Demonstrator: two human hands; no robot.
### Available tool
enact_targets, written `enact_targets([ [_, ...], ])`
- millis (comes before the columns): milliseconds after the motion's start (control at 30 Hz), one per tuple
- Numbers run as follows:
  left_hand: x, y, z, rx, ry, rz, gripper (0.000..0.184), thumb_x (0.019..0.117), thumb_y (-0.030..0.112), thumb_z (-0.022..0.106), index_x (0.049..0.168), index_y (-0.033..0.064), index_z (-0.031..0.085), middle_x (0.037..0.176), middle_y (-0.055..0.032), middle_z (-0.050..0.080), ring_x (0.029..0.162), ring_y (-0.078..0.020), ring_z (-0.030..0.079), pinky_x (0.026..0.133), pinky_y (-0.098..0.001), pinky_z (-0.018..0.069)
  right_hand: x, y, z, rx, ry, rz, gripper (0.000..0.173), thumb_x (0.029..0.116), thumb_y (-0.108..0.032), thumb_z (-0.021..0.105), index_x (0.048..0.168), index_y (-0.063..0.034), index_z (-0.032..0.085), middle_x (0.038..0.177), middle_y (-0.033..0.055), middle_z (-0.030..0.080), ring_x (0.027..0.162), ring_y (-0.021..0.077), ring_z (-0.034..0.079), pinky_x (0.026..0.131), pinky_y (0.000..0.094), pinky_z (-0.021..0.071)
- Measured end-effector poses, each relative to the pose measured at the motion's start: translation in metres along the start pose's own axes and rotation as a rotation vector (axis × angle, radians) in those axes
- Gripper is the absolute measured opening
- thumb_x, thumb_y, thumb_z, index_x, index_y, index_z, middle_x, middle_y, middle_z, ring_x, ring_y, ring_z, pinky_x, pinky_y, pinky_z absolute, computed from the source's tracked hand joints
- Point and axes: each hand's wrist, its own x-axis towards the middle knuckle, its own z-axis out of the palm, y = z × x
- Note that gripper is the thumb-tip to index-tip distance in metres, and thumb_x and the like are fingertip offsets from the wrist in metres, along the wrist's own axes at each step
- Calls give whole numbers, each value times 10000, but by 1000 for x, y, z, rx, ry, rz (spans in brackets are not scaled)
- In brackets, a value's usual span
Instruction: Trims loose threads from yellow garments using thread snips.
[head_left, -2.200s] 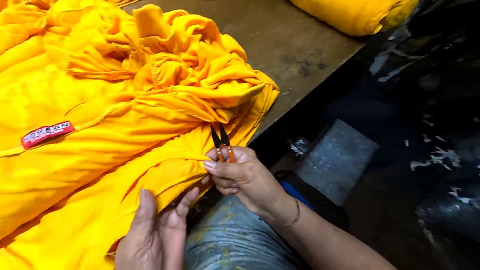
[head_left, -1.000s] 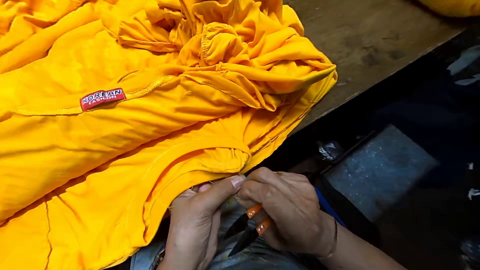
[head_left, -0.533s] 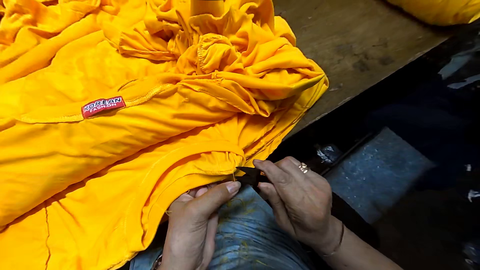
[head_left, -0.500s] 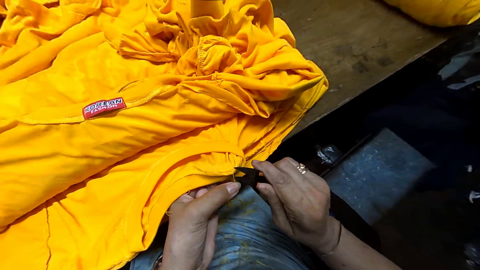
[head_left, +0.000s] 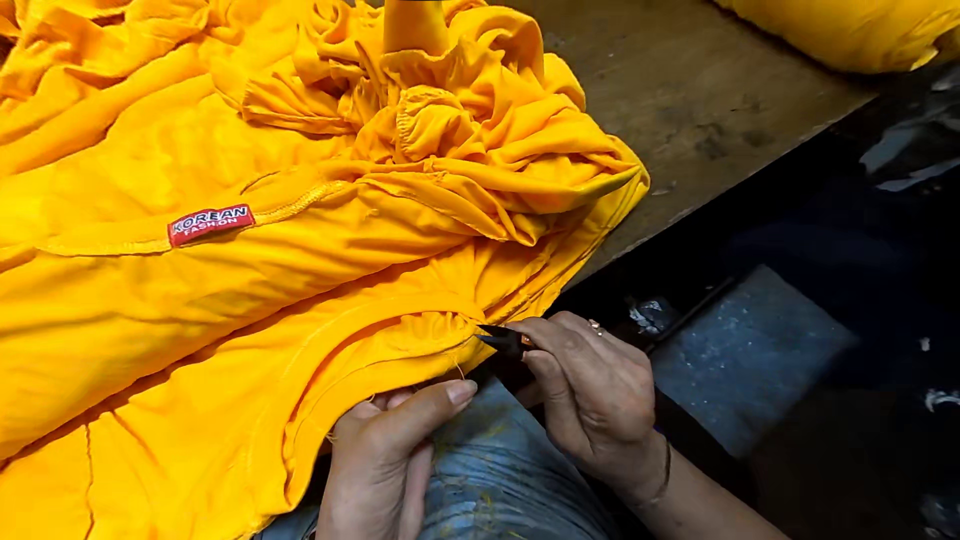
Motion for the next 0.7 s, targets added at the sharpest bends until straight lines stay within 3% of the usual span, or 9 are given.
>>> enact_targets([
  [233, -6, 2, 0, -106, -10, 1, 291, 713, -83, 825, 984, -47, 726, 924, -206, 731, 835, -226, 741, 848, -382, 618, -4, 3, -3, -67, -20, -53, 343, 1071, -228, 476, 1109, 7, 722, 778, 54, 600, 714, 151, 575, 605, 274, 464],
  [433, -4, 3, 3, -243, -6, -36, 169, 942, 27, 684, 1061, -87, 718, 1019, -253, 717, 859, -255, 755, 778, -366, 645, -3, 1, -1, -69, 2, -46, 328, 1058, -211, 499, 1109, 16, 729, 778, 55, 605, 720, 148, 575, 609, 268, 463],
  [700, -6, 4, 4, -274, -13, -52, 164, 977, 6, 609, 1025, -114, 709, 1027, -283, 713, 886, -288, 760, 794, -391, 644, -4, 1, 1, -60, 24, -39, 321, 1056, -214, 516, 1118, 17, 730, 792, 58, 606, 721, 142, 572, 612, 261, 461],
])
